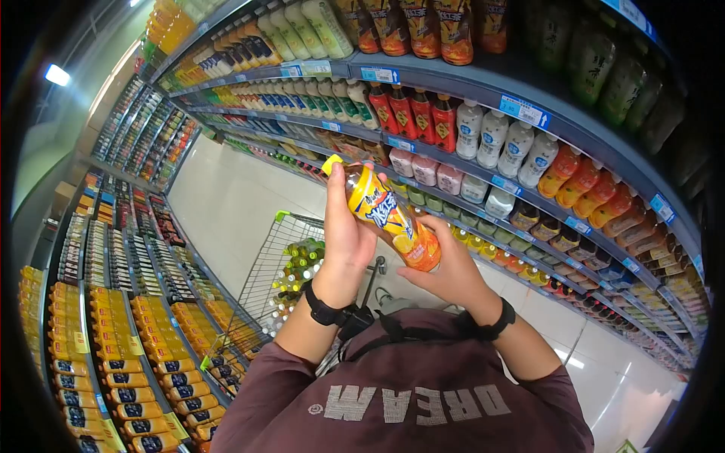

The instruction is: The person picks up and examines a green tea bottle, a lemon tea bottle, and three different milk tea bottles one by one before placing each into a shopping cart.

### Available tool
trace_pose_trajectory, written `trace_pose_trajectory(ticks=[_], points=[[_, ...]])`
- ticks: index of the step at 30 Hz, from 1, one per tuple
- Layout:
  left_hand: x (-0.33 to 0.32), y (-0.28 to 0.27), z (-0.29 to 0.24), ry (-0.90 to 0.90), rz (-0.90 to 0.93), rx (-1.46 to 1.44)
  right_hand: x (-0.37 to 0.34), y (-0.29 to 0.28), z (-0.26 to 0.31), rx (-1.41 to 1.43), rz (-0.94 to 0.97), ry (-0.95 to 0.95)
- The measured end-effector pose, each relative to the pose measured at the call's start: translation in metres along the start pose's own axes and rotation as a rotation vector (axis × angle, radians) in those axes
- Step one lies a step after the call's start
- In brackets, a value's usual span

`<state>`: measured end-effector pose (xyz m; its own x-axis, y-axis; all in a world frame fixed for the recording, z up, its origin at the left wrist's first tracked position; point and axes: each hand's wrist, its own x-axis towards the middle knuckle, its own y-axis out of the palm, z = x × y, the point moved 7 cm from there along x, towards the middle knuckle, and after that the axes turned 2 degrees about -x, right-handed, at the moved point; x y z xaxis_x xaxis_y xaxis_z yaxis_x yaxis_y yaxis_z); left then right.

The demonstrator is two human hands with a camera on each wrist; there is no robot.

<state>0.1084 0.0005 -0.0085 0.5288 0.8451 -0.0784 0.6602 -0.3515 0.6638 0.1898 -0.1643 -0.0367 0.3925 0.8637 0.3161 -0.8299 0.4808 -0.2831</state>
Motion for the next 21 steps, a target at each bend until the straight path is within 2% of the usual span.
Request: trace_pose_trajectory(ticks=[2,3,5,7,8,9,11,12,13,15,17,19,20,21], points=[[-0.003,0.005,0.002,-0.056,0.083,-0.022,-0.004,-0.004,0.000,-0.108,-0.022,0.016],[-0.004,0.004,0.001,-0.062,0.084,-0.030,-0.003,-0.003,-0.004,-0.043,0.021,0.001],[-0.002,0.011,-0.004,-0.083,0.203,-0.035,-0.001,-0.003,-0.002,0.015,0.056,-0.023],[0.004,0.004,-0.009,-0.107,0.233,-0.081,-0.009,0.021,-0.014,0.780,0.315,0.402],[0.003,0.005,-0.011,-0.136,0.321,-0.153,-0.008,0.023,-0.002,0.872,0.384,0.314],[0.003,0.006,-0.013,-0.163,0.409,-0.226,-0.006,0.025,0.000,0.860,0.383,0.313],[0.008,-0.001,-0.016,-0.165,0.457,-0.246,-0.010,0.044,0.003,1.098,0.552,0.399],[0.009,0.000,-0.019,-0.184,0.517,-0.336,-0.011,0.055,0.001,1.148,0.644,0.426],[0.009,0.002,-0.022,-0.203,0.575,-0.425,-0.009,0.059,-0.001,1.135,0.643,0.427],[0.012,0.005,-0.029,-0.198,0.599,-0.472,-0.005,0.069,0.010,1.485,0.746,0.527],[0.014,0.007,-0.038,-0.168,0.515,-0.419,0.003,0.079,0.015,1.459,0.790,0.533],[0.024,-0.004,-0.045,-0.175,0.467,-0.430,0.006,0.092,0.013,1.278,0.802,0.562],[0.035,-0.018,-0.046,-0.196,0.444,-0.451,0.007,0.097,0.014,1.275,0.788,0.573],[0.041,-0.026,-0.048,-0.218,0.422,-0.472,0.010,0.103,0.008,1.152,0.728,0.588]])
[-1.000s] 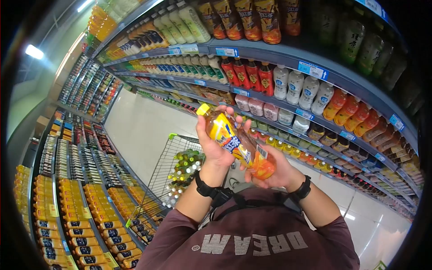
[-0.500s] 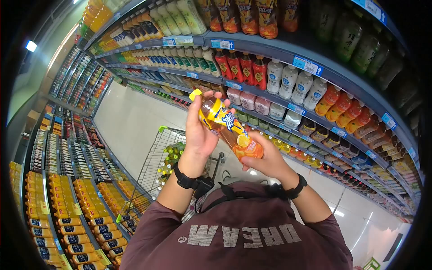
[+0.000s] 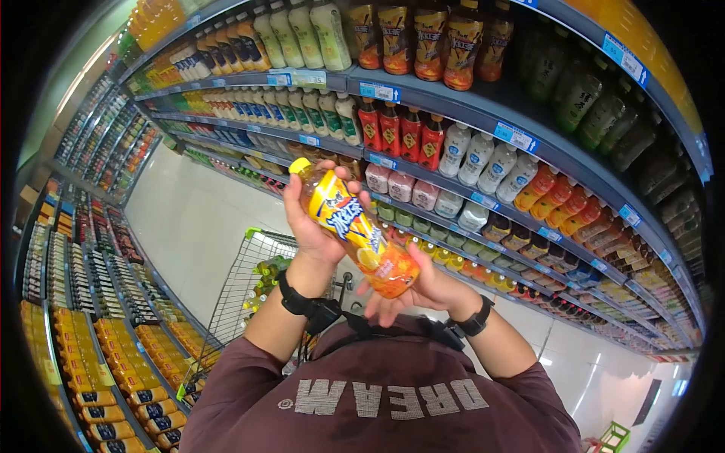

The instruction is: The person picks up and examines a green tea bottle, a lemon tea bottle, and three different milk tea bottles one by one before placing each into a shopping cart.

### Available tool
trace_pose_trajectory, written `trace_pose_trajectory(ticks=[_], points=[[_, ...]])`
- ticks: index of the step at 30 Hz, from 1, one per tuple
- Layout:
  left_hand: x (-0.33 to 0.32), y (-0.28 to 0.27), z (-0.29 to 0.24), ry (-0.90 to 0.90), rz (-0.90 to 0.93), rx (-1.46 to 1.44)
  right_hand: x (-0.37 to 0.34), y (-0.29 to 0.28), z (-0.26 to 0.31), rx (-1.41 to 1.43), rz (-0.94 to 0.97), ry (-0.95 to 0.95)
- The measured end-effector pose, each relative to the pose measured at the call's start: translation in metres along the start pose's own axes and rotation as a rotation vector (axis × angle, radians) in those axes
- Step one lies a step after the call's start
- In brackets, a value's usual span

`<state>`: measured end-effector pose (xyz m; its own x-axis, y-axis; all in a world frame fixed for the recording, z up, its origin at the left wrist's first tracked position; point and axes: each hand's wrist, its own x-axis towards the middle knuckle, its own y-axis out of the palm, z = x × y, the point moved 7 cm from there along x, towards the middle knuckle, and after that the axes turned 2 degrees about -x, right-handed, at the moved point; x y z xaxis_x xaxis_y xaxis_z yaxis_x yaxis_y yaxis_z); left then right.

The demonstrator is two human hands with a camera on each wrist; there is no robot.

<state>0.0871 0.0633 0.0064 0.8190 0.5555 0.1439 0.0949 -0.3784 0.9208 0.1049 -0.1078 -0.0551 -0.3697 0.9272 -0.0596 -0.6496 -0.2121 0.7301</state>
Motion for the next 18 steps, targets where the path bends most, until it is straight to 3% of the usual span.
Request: trace_pose_trajectory(ticks=[2,4,6,10,11,15,16,18], points=[[0.001,-0.004,-0.016,0.052,-0.008,0.055,0.013,-0.012,0.006,-0.206,-0.200,-0.009],[0.003,-0.003,-0.033,0.110,-0.021,0.141,0.020,-0.020,0.015,-0.235,-0.436,-0.134],[0.004,-0.007,-0.045,0.114,-0.044,0.177,0.020,-0.016,0.040,-0.604,-0.596,-0.251],[0.011,-0.012,-0.062,0.139,-0.216,0.312,0.034,0.012,0.063,-0.938,-0.617,-0.463],[0.011,-0.014,-0.064,0.139,-0.311,0.313,0.035,0.029,0.072,-1.205,-0.744,-0.485],[0.021,-0.013,-0.070,0.114,-0.271,0.320,0.050,0.024,0.075,-1.330,-0.845,-0.479],[0.023,-0.006,-0.070,0.086,-0.211,0.284,0.049,0.019,0.076,-1.331,-0.847,-0.476],[0.027,-0.009,-0.073,0.059,-0.159,0.247,0.061,0.000,0.053,-0.337,-0.499,-0.309]])
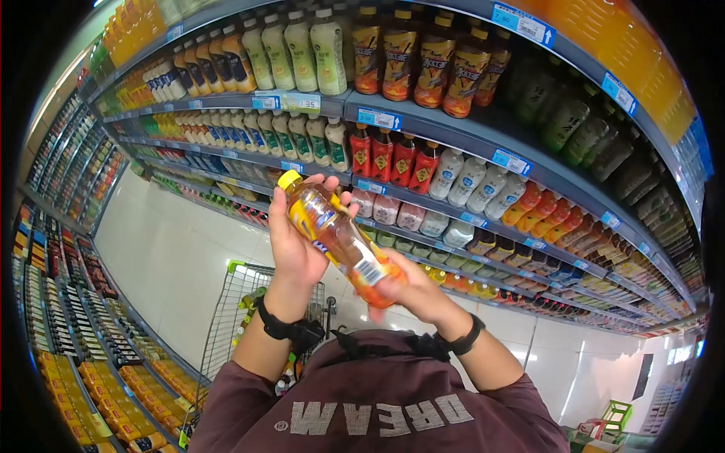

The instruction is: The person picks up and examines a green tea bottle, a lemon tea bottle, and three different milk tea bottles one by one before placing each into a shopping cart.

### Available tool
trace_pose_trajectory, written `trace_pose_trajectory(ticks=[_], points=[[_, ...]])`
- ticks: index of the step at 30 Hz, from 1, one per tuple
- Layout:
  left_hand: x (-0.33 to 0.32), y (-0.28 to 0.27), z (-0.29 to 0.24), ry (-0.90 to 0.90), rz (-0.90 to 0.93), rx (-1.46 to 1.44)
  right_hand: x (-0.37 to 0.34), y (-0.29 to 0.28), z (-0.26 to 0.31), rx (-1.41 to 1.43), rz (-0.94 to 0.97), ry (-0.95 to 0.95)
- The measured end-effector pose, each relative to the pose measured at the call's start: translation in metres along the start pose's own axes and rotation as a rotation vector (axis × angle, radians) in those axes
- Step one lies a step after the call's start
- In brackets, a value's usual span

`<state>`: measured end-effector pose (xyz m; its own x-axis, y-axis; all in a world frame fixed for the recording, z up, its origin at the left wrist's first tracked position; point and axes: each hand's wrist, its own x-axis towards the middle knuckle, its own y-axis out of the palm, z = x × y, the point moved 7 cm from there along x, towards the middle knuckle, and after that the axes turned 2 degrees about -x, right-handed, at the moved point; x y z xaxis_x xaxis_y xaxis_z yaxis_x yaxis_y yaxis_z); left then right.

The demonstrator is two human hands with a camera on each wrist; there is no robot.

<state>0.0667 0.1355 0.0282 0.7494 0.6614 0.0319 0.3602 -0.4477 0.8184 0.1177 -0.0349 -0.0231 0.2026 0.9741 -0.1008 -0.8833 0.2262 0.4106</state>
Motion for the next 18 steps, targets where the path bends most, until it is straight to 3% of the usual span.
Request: trace_pose_trajectory(ticks=[1,2,3,4,6,9,10,12,13,16,17,18], points=[[0.004,0.000,0.003,-0.042,0.134,-0.125,0.001,0.014,0.001,0.211,0.194,0.053],[0.007,0.000,0.005,-0.085,0.266,-0.250,0.003,0.013,-0.004,0.218,0.194,0.059],[0.009,0.001,0.007,-0.105,0.335,-0.333,0.002,0.020,-0.014,0.388,0.328,0.135],[0.011,0.000,0.008,-0.098,0.363,-0.375,-0.001,0.028,-0.019,0.560,0.462,0.212],[0.014,-0.003,0.010,-0.093,0.330,-0.420,0.003,0.027,-0.020,0.611,0.444,0.228],[0.016,-0.011,0.007,-0.067,0.120,-0.292,0.009,0.006,-0.014,0.292,0.104,0.183],[0.017,-0.013,0.005,-0.065,0.045,-0.206,0.010,0.005,-0.019,0.296,0.109,0.192],[0.016,-0.016,0.005,0.013,-0.013,-0.072,0.001,-0.010,0.026,-0.788,-0.353,-0.501],[0.014,-0.019,0.007,0.048,-0.091,-0.028,-0.006,0.002,0.039,-1.031,-0.397,-0.521],[0.009,-0.032,0.012,0.066,-0.188,-0.001,-0.002,-0.006,0.026,-1.029,-0.422,-0.369],[0.009,-0.030,0.016,-0.013,-0.114,-0.007,0.001,-0.012,0.021,-0.972,-0.329,-0.492],[0.008,-0.029,0.019,-0.092,-0.040,-0.012,-0.003,-0.019,0.021,-0.968,-0.317,-0.484]])
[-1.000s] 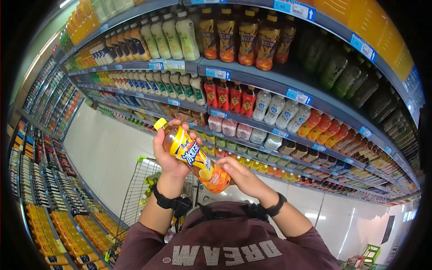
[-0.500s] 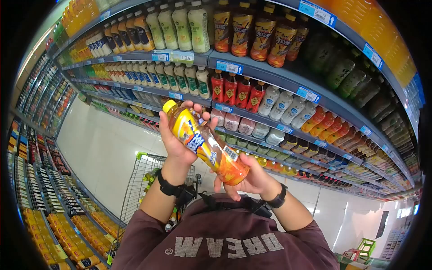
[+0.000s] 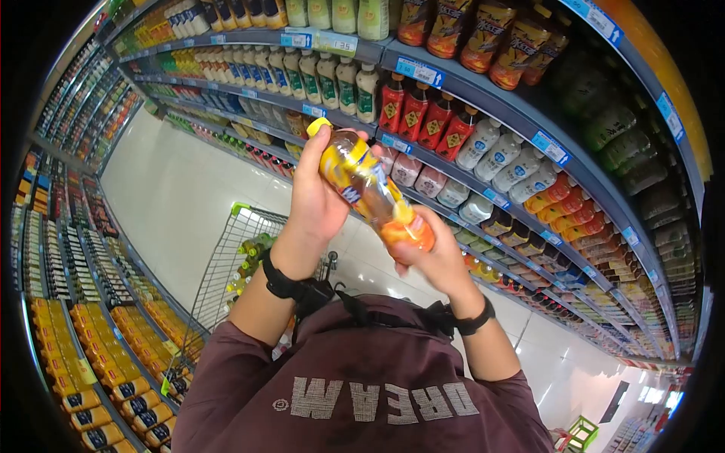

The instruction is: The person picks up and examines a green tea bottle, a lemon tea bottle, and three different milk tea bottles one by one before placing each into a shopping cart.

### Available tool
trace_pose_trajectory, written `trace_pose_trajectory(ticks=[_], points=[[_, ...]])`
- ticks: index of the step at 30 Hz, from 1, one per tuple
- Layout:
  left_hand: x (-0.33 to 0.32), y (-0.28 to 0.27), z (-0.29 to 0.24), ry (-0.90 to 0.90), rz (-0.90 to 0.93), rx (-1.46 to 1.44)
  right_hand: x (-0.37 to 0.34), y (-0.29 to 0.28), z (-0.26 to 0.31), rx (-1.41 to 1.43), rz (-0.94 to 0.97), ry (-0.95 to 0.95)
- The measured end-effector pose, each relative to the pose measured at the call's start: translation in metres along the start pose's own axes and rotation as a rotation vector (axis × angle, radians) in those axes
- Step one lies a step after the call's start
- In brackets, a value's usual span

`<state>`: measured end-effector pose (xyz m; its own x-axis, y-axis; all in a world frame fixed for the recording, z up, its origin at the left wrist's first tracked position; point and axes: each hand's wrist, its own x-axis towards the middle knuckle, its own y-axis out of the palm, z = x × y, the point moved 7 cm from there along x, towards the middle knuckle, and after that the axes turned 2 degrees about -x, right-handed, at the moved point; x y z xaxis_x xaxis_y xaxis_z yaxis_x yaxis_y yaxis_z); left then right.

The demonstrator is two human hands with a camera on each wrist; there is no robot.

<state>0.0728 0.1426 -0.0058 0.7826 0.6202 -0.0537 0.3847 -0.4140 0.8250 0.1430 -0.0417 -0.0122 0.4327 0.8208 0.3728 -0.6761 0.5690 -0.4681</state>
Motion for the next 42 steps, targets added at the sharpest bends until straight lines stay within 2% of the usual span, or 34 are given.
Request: trace_pose_trajectory(ticks=[1,2,4,6,8,9,10,11,12,14,15,16,18,19,20,22,24,25,26,28,29,30,32,34,35,36,38,39,40,41,42], points=[[0.001,-0.002,0.005,-0.073,0.159,-0.002,-0.008,0.011,-0.018,0.526,0.185,0.251],[-0.001,-0.007,0.008,-0.070,0.147,-0.002,-0.019,0.029,-0.023,1.050,0.368,0.502],[-0.008,0.005,0.003,-0.003,0.300,-0.095,-0.025,0.039,-0.022,1.071,0.420,0.524],[-0.012,-0.004,0.007,-0.001,0.214,-0.163,-0.036,0.058,-0.021,1.584,0.572,0.721],[-0.008,-0.021,0.005,0.062,0.191,-0.213,-0.033,0.061,-0.026,1.641,0.658,0.687],[-0.011,-0.024,0.003,0.074,0.103,-0.203,-0.029,0.062,-0.031,1.429,0.648,0.702],[-0.014,-0.023,0.000,0.083,0.091,-0.200,-0.027,0.063,-0.033,1.220,0.637,0.708],[-0.015,-0.030,-0.002,0.076,-0.051,-0.097,-0.021,0.056,-0.036,1.123,0.347,0.721],[-0.018,-0.039,-0.003,0.068,-0.193,0.004,-0.024,0.060,-0.036,1.127,0.362,0.721],[-0.022,-0.040,-0.007,0.149,-0.211,0.019,-0.008,0.035,-0.023,0.272,0.160,0.151],[-0.027,-0.038,-0.006,0.151,-0.243,0.021,-0.003,0.031,-0.009,0.149,0.123,0.065],[-0.032,-0.038,-0.007,0.153,-0.272,0.024,-0.004,0.032,-0.009,0.155,0.131,0.056],[-0.035,-0.038,-0.013,0.171,-0.247,0.052,-0.012,0.043,-0.029,0.434,0.294,0.335],[-0.036,-0.035,-0.014,0.140,-0.136,0.027,-0.016,0.048,-0.034,0.819,0.473,0.452],[-0.039,-0.031,-0.014,0.106,-0.027,0.003,-0.018,0.049,-0.037,0.824,0.490,0.450],[-0.042,-0.035,-0.015,0.129,0.022,-0.053,-0.030,0.065,-0.034,1.384,0.645,0.642],[-0.047,-0.029,-0.015,0.120,0.174,-0.095,-0.031,0.067,-0.034,1.401,0.697,0.644],[-0.046,-0.036,-0.014,0.113,0.173,-0.079,-0.031,0.066,-0.036,1.406,0.651,0.717],[-0.049,-0.042,-0.013,0.103,0.141,0.068,-0.032,0.067,-0.040,1.411,0.612,0.793],[-0.057,-0.061,-0.007,0.047,0.016,0.297,-0.037,0.068,-0.092,1.171,0.701,0.722],[-0.061,-0.078,0.002,-0.010,0.000,0.374,-0.026,0.058,-0.088,0.995,0.467,0.681],[-0.067,-0.101,0.016,-0.078,-0.014,0.442,-0.025,0.061,-0.107,0.914,0.447,0.633],[-0.090,-0.140,0.048,-0.334,-0.196,0.372,-0.033,0.070,-0.143,0.856,0.437,0.558],[-0.105,-0.180,0.075,-0.504,-0.311,0.212,-0.043,0.084,-0.159,0.665,0.494,0.502],[-0.107,-0.197,0.082,-0.517,-0.311,0.208,-0.053,0.095,-0.176,0.529,0.532,0.445],[-0.111,-0.216,0.081,-0.488,-0.347,0.233,-0.058,0.105,-0.178,0.397,0.601,0.273],[-0.121,-0.264,0.075,-0.425,-0.447,0.326,-0.075,0.123,-0.186,0.519,0.640,0.464],[-0.125,-0.279,0.057,-0.400,-0.483,0.417,-0.084,0.125,-0.205,0.446,0.622,0.527],[-0.126,-0.296,0.037,-0.272,-0.546,0.476,-0.092,0.125,-0.221,0.435,0.620,0.544],[-0.134,-0.310,0.009,-0.160,-0.714,0.619,-0.102,0.120,-0.246,0.210,0.599,0.578],[-0.139,-0.332,-0.013,-0.082,-0.789,0.672,-0.114,0.115,-0.275,-0.015,0.578,0.607]])
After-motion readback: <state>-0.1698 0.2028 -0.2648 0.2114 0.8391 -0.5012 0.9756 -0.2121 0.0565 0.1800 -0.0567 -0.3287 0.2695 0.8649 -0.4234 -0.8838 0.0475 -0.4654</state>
